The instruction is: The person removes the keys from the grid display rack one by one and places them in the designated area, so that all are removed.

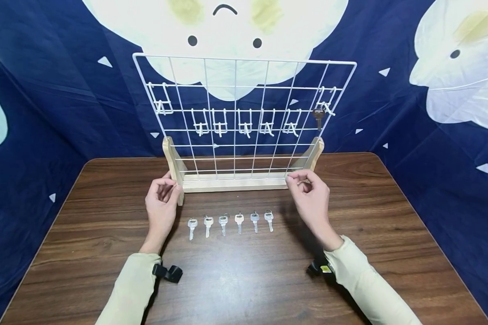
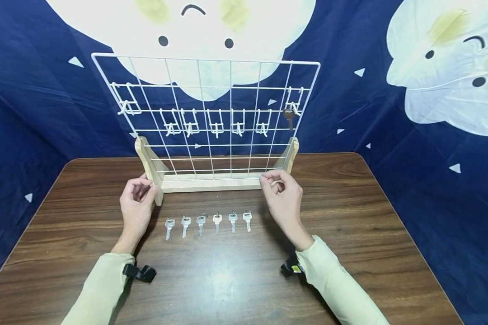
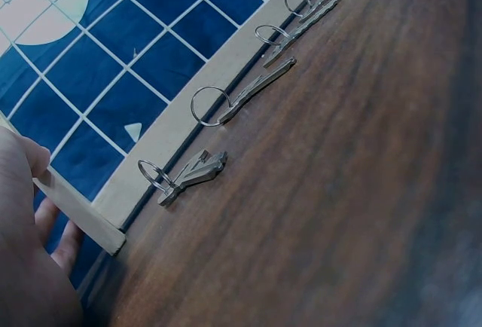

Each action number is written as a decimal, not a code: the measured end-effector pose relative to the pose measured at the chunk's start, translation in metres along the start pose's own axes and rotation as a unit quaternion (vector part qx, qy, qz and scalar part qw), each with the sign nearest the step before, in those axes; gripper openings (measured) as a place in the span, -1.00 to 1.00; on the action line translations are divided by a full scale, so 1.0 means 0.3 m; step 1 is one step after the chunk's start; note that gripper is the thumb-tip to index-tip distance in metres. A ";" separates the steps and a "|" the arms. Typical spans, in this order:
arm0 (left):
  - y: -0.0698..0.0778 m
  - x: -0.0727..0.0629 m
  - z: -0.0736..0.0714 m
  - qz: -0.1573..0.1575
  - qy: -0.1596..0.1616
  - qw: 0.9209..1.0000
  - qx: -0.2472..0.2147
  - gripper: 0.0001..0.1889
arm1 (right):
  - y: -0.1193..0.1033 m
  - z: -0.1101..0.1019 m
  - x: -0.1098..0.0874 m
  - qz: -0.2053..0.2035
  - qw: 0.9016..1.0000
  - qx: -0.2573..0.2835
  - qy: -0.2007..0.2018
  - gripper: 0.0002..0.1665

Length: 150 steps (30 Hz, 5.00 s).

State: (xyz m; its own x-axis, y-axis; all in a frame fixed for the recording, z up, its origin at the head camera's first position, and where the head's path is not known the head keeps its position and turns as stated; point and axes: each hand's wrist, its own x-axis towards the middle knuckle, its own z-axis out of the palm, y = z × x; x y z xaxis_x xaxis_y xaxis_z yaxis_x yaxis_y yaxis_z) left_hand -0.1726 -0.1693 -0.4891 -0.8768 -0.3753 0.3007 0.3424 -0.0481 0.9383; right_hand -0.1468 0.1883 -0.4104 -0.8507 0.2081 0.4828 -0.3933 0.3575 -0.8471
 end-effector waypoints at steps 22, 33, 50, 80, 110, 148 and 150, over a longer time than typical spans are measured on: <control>0.001 0.002 0.001 -0.003 -0.002 1.000 0.013 -0.78 | -0.129 -0.042 0.197 -0.041 0.989 0.099 0.101 -0.86; 0.004 -0.001 0.002 -0.001 -0.003 1.000 0.007 -0.78 | -0.173 -0.046 0.273 -0.045 0.980 0.116 0.157 -0.74; 0.002 0.001 0.003 -0.003 -0.003 1.000 0.009 -0.79 | -0.191 -0.047 0.318 -0.051 0.979 0.130 0.151 -0.70; 0.002 0.000 0.005 -0.002 0.006 1.000 -0.007 -0.80 | -0.230 -0.028 0.339 -0.046 0.965 0.212 0.146 -0.58; -0.009 0.005 0.003 0.003 0.002 1.000 -0.007 -0.80 | -0.250 -0.060 0.321 -0.013 0.953 0.284 0.106 -0.68; -0.005 0.003 0.003 -0.003 -0.001 1.000 -0.005 -0.80 | -0.238 -0.100 0.222 0.011 0.963 0.255 0.085 -0.73; -0.004 0.002 0.003 -0.002 -0.001 1.000 -0.007 -0.81 | -0.229 -0.102 0.212 0.012 0.965 0.249 0.081 -0.73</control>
State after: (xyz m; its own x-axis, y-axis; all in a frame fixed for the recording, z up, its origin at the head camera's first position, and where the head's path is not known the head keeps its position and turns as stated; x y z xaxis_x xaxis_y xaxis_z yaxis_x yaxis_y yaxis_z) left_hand -0.1739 -0.1686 -0.4898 -0.8788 -0.3732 0.2973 0.3434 -0.0620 0.9371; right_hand -0.1633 0.2048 -0.3147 -0.8115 0.3646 0.4567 -0.5279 -0.1220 -0.8405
